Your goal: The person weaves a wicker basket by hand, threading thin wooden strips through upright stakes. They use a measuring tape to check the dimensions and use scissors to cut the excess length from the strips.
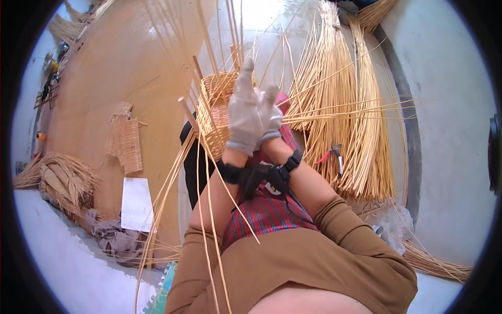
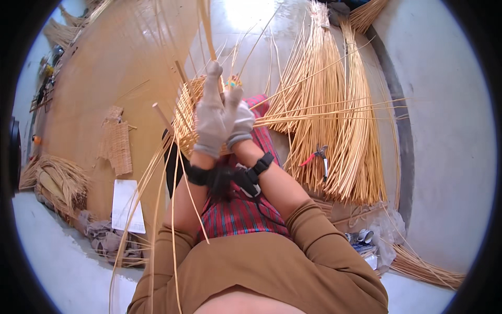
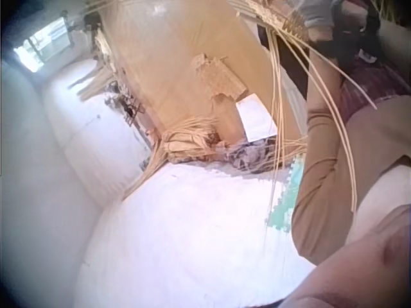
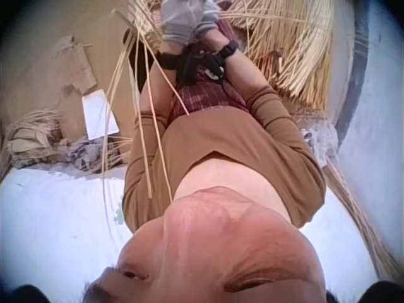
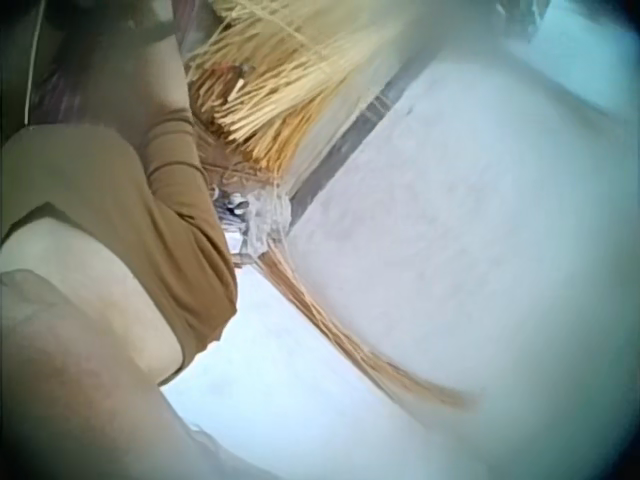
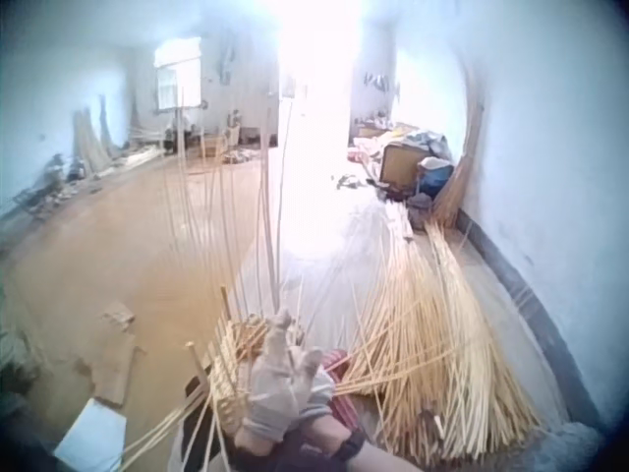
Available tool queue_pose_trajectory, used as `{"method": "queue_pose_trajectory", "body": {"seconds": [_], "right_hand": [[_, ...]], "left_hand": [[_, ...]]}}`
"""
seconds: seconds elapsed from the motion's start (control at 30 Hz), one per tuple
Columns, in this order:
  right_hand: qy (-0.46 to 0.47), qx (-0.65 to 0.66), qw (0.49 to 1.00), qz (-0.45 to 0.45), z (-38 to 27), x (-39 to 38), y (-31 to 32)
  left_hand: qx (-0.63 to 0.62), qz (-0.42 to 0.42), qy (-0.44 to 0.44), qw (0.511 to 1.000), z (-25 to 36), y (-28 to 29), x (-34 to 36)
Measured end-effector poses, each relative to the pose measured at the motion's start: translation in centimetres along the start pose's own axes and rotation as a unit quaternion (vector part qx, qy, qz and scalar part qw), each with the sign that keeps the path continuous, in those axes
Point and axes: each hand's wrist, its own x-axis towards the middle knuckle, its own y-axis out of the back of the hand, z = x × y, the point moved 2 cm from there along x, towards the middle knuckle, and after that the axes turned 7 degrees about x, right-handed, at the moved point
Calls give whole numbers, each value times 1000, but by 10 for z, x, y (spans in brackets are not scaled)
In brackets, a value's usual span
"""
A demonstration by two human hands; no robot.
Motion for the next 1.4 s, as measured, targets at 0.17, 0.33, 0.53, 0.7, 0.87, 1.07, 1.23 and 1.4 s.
{"method": "queue_pose_trajectory", "body": {"seconds": [0.17,0.33,0.53,0.7,0.87,1.07,1.23,1.4], "right_hand": [[135,-33,982,126,-45,-19,38],[181,298,929,-124,-86,-47,21],[-100,194,976,-26,-80,12,-71],[-35,387,921,-29,-87,-20,-77],[-6,343,927,-152,-105,-30,-28],[275,357,891,60,-72,-56,-9],[-59,471,874,-101,22,-71,37],[-102,400,908,-64,-2,-62,59]], "left_hand": [[143,-120,-94,978,-17,70,-101],[334,-132,48,932,-55,129,-118],[276,-72,89,954,-101,118,-124],[406,-74,39,910,-124,122,-133],[408,-103,29,906,-124,123,-134],[370,-92,34,924,-113,115,-124],[294,-90,88,948,-114,119,-125],[322,-77,-117,936,-64,99,-122]]}}
